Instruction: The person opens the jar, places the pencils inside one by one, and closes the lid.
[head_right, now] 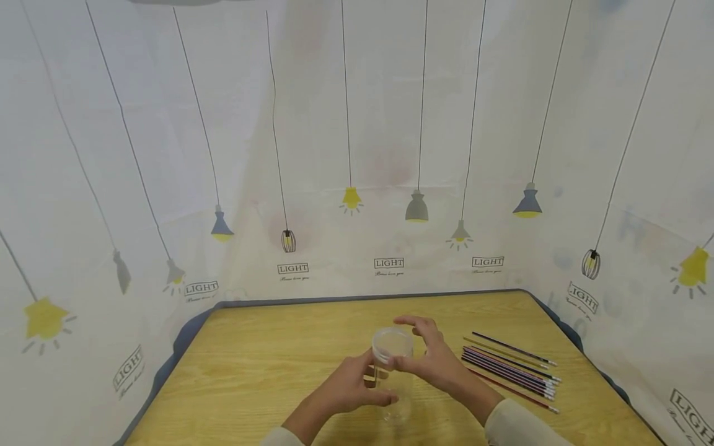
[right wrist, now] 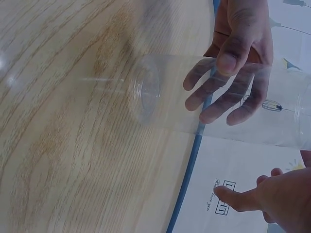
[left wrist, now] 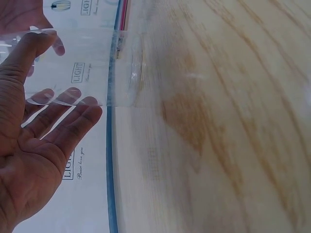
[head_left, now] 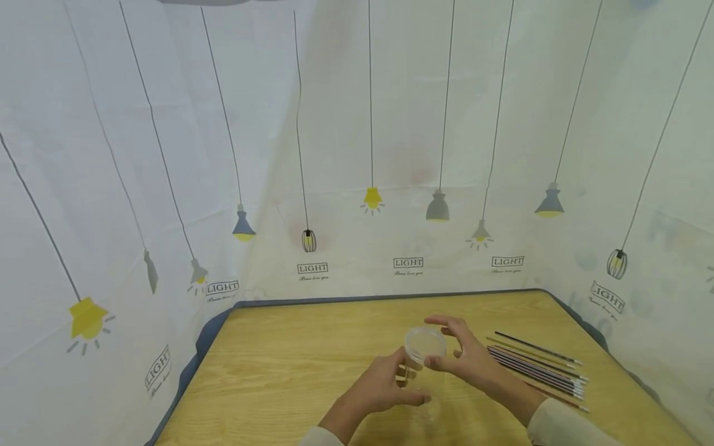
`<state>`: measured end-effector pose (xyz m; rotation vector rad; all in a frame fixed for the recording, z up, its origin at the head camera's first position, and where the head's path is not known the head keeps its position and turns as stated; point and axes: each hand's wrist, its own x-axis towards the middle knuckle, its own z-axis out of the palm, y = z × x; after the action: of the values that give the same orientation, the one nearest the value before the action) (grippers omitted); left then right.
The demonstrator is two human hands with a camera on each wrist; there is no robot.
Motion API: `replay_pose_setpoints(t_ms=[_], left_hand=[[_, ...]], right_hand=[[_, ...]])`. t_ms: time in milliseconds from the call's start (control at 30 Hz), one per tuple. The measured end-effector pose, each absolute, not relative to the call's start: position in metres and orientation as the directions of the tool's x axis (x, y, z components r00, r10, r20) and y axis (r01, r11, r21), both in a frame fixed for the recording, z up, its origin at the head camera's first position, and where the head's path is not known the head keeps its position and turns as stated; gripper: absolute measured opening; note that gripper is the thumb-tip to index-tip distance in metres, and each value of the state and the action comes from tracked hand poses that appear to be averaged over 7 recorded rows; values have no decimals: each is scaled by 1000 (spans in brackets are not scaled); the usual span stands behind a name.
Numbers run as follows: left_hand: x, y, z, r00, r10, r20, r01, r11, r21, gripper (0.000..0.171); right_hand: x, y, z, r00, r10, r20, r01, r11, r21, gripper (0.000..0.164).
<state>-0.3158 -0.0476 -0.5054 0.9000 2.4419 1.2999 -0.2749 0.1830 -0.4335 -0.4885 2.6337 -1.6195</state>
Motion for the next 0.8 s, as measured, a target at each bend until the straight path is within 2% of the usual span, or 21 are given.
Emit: replay_pose_setpoints(t_ms=[167, 333, 800], left_hand=[[-315, -48, -507, -789, 610, 72, 405, 428, 808, 71], [-314, -48, -508, -791, 609, 64, 393, 425, 815, 74], [-315, -47, -507, -798, 597, 77, 400, 430, 809, 74]], right_hand=[[-273, 180, -434, -963, -230, 139, -225, 403, -887, 71], [-273, 178, -436, -968, -202, 146, -217, 400, -890, 64], [-280, 181, -441, -953, -214, 216, -293, 456, -840, 55]])
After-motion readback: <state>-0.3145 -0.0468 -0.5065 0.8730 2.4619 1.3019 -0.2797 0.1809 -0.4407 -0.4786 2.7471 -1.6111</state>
